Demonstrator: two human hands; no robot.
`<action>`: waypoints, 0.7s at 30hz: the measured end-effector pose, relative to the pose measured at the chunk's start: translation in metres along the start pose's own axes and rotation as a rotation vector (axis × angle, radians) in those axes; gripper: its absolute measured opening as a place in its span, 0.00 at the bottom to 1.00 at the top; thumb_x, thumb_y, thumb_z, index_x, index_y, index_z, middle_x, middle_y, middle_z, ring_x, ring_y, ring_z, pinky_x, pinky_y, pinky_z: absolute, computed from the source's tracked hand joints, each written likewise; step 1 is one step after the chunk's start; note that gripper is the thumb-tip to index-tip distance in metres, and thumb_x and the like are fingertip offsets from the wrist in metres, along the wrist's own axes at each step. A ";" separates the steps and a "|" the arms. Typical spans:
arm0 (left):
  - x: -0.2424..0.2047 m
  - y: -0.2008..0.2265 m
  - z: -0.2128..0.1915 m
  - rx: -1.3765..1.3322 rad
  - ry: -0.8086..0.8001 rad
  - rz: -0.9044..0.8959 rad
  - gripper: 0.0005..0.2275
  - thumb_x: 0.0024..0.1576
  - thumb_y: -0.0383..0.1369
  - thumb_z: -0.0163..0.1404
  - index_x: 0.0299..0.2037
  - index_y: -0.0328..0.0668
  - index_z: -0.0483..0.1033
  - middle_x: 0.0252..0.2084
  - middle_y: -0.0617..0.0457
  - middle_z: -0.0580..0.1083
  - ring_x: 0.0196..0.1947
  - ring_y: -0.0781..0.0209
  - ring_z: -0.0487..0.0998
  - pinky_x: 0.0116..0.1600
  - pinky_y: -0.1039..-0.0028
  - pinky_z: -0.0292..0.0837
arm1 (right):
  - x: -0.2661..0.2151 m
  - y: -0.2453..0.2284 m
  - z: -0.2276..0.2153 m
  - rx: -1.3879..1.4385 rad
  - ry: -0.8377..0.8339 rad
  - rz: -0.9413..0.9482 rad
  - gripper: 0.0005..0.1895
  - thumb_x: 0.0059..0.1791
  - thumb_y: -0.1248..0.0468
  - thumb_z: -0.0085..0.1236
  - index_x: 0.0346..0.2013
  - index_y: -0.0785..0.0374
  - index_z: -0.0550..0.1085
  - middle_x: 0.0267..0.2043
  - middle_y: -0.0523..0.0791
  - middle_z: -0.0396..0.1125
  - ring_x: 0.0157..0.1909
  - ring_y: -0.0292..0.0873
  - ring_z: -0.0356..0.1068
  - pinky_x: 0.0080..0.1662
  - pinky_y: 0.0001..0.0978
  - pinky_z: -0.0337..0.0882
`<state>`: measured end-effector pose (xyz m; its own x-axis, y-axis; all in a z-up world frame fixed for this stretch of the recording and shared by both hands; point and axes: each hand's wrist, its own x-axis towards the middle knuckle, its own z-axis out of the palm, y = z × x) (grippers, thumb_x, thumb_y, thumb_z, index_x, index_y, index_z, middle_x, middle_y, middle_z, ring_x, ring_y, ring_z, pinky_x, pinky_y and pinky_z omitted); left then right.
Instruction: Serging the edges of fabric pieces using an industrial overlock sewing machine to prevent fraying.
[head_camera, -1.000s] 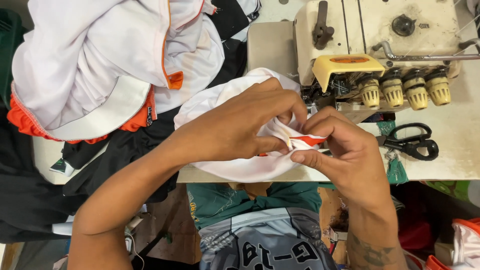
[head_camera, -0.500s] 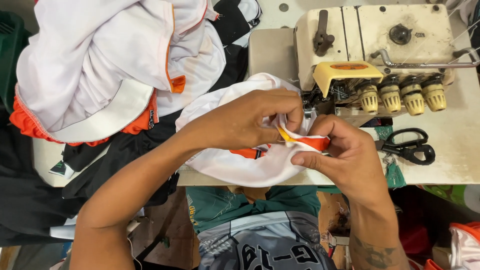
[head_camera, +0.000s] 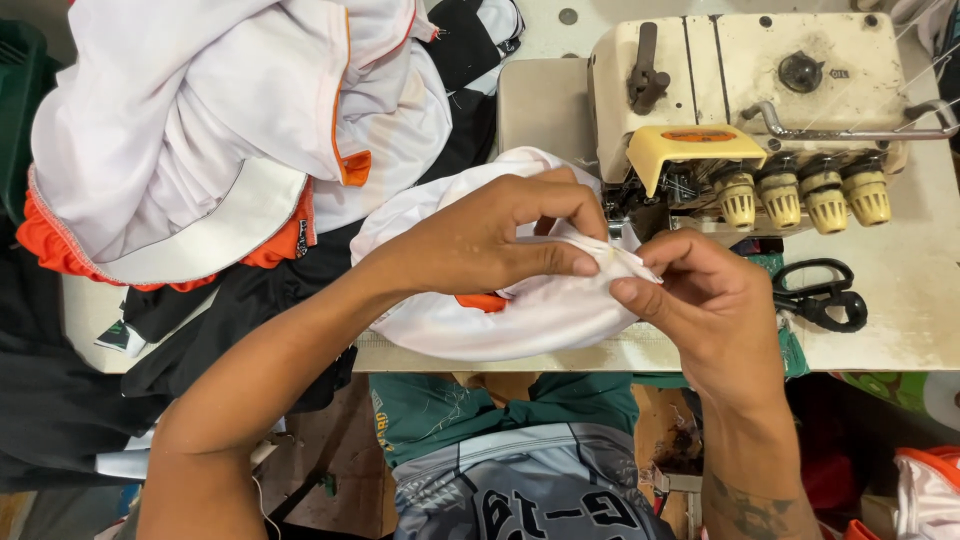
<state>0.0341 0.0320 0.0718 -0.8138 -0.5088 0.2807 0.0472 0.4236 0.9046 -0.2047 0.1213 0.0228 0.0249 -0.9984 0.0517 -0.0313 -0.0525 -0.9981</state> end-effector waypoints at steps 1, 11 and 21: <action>0.001 0.001 0.000 0.035 0.016 0.056 0.10 0.64 0.43 0.51 0.41 0.46 0.73 0.42 0.58 0.72 0.45 0.64 0.72 0.57 0.72 0.62 | 0.000 -0.001 0.001 -0.004 -0.015 -0.046 0.09 0.47 0.68 0.69 0.38 0.64 0.76 0.34 0.42 0.68 0.38 0.34 0.65 0.40 0.23 0.65; 0.002 0.005 -0.002 0.040 0.034 -0.056 0.06 0.60 0.36 0.60 0.40 0.48 0.76 0.38 0.59 0.71 0.39 0.67 0.67 0.45 0.77 0.61 | -0.002 -0.014 0.006 -0.079 -0.053 -0.143 0.15 0.44 0.71 0.72 0.32 0.60 0.69 0.34 0.43 0.65 0.39 0.37 0.63 0.41 0.24 0.65; 0.003 0.011 -0.006 0.137 -0.006 0.038 0.08 0.57 0.21 0.52 0.37 0.48 0.69 0.37 0.60 0.67 0.40 0.63 0.63 0.54 0.71 0.60 | -0.006 -0.019 0.006 -0.095 -0.058 -0.229 0.15 0.41 0.68 0.73 0.37 0.67 0.75 0.34 0.47 0.69 0.38 0.39 0.67 0.42 0.26 0.67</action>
<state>0.0351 0.0310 0.0850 -0.8167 -0.4860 0.3111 -0.0013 0.5407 0.8412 -0.1987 0.1283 0.0413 0.0994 -0.9572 0.2718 -0.1115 -0.2822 -0.9529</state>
